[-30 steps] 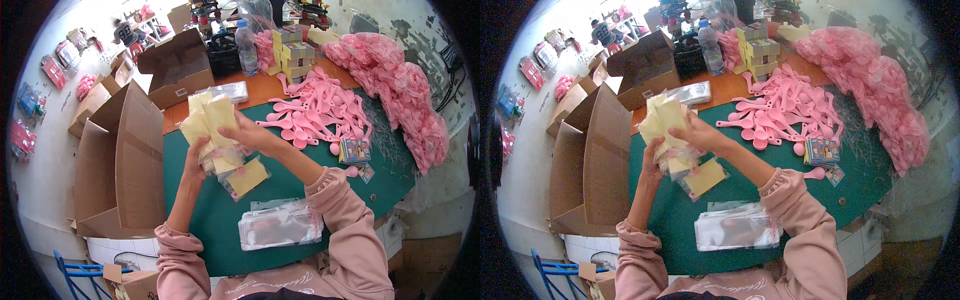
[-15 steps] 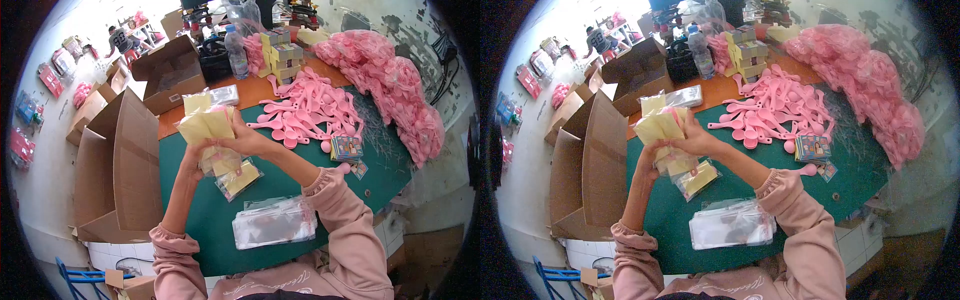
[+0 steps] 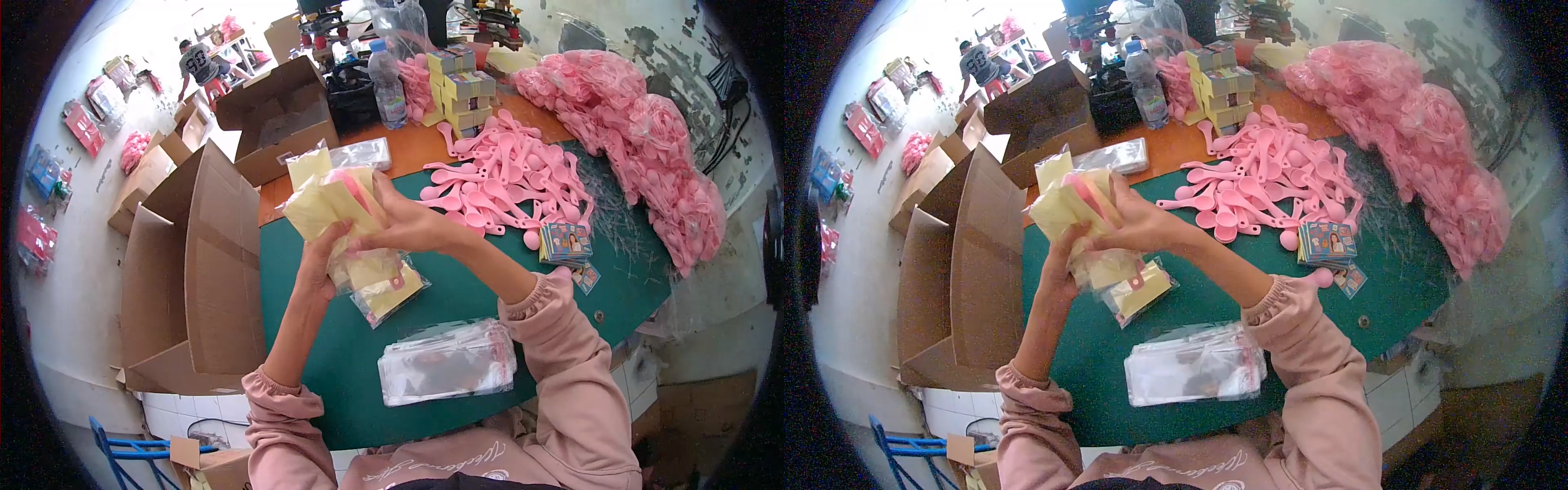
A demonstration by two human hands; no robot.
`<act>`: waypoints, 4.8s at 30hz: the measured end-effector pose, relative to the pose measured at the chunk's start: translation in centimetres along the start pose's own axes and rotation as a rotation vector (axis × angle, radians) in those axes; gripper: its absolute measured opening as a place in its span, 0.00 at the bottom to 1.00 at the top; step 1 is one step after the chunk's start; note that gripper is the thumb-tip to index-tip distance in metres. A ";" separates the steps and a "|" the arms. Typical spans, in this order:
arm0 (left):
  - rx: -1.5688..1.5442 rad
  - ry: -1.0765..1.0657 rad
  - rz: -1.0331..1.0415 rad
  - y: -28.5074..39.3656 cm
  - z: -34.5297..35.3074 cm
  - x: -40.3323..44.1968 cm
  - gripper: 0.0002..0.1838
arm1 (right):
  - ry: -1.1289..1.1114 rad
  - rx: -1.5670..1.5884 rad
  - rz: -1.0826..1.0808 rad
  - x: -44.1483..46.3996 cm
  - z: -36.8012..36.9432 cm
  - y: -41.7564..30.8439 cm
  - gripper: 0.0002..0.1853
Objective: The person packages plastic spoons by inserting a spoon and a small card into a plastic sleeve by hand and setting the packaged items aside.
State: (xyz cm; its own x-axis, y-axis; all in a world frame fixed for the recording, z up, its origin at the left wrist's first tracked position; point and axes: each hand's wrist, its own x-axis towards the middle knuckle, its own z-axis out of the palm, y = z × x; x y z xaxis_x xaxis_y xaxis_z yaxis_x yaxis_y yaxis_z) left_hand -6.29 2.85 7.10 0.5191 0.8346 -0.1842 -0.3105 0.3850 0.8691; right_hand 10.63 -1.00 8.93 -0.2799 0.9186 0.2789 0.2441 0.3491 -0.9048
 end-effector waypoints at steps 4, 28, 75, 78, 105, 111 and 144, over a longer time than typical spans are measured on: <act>-0.097 -0.005 0.100 2.4 -1.3 -0.1 0.26 | 0.121 -0.070 0.056 -0.1 -0.2 -1.7 0.54; 0.645 0.658 -0.103 14.0 -52.9 0.3 0.24 | 0.537 0.401 0.498 -19.1 -5.7 -2.9 0.22; 1.399 -0.261 0.049 -2.3 -2.4 3.6 0.24 | 0.215 0.481 0.534 -18.3 -3.8 1.0 0.21; 0.992 -0.036 0.143 -1.1 -5.2 10.3 0.25 | 0.212 0.475 0.547 -18.5 -3.1 1.4 0.20; 0.637 0.534 0.255 18.2 -45.8 -2.9 0.22 | 0.319 0.536 0.604 -19.1 -3.2 3.7 0.19; 0.851 0.604 -0.259 13.1 -48.9 -2.7 0.46 | 0.354 0.545 0.625 -18.9 -3.2 3.4 0.19; 1.706 0.817 0.213 11.1 -24.0 -25.1 0.20 | 0.386 -0.707 0.447 -23.3 -4.5 -0.2 0.17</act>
State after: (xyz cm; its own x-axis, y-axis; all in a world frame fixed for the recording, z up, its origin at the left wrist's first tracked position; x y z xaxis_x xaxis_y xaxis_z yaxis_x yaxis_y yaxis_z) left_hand -41.90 -4.34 10.29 -0.0246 0.9613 0.2743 0.9609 -0.0529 0.2717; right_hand 21.24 -21.62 4.03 0.2756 0.9489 0.1537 0.8013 -0.1385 -0.5820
